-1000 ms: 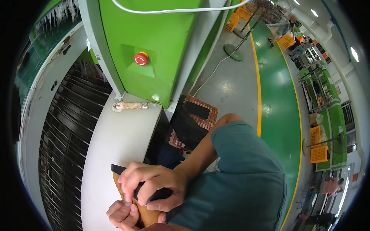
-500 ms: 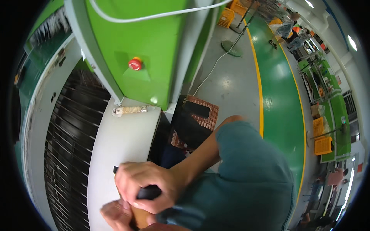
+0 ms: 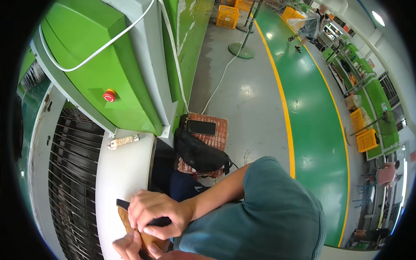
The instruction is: The person assembles brown suede shoes by attaching soles to the uppers on a factory assembly line. They pick up a sole and a shoe, press them together, and inspect the fit before placing the finished shoe on the conveyor belt.
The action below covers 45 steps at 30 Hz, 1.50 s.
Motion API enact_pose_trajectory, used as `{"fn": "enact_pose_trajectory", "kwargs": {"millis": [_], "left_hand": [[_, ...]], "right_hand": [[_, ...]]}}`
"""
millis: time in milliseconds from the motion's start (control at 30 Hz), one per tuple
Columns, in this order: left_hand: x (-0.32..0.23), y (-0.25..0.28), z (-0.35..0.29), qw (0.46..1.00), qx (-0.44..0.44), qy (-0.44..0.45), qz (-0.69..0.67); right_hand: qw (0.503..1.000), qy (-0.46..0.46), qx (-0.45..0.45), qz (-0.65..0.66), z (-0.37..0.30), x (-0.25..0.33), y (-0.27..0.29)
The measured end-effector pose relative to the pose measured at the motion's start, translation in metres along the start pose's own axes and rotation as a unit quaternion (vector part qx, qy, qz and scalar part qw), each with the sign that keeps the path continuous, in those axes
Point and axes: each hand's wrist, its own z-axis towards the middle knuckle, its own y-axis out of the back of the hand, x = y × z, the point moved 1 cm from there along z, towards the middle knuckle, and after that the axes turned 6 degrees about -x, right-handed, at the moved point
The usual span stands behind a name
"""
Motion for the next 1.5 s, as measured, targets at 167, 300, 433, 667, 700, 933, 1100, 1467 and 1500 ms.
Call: {"fn": "enact_pose_trajectory", "kwargs": {"millis": [167, 300, 433, 667, 700, 933, 1100, 1467, 1500], "left_hand": [[0.023, -0.022, -0.010, 0.982, -0.156, -0.085, -0.070], [0.015, -0.027, 0.013, 0.990, -0.128, 0.017, -0.050], [0.030, -0.003, 0.048, 0.996, -0.020, 0.082, -0.005], [0.072, -0.022, 0.075, 0.996, -0.070, 0.026, -0.048], [0.072, -0.022, 0.066, 0.990, -0.120, 0.052, -0.053], [0.066, 0.029, 0.001, 0.882, -0.359, 0.303, 0.032], [0.074, 0.039, -0.048, 0.834, -0.382, 0.366, -0.155], [0.043, 0.053, -0.122, 0.911, -0.205, 0.348, -0.080], [0.044, 0.055, -0.127, 0.927, -0.181, 0.327, -0.028]], "right_hand": [[1.000, -0.022, -0.007, -0.005, 0.000, 0.005, -0.007], [0.999, -0.026, -0.037, 0.004, 0.013, -0.013, -0.011], [0.995, -0.079, -0.040, -0.042, 0.043, -0.031, -0.005], [0.984, -0.147, -0.042, -0.090, 0.064, -0.045, 0.006], [0.984, -0.142, -0.044, -0.095, 0.059, -0.043, 0.003], [0.986, -0.050, 0.159, -0.015, 0.020, -0.031, -0.030], [0.977, -0.078, 0.191, -0.054, -0.003, -0.060, -0.065], [0.934, 0.007, 0.348, -0.087, -0.012, -0.066, -0.087], [0.928, 0.024, 0.359, -0.093, -0.016, -0.065, -0.086]]}}
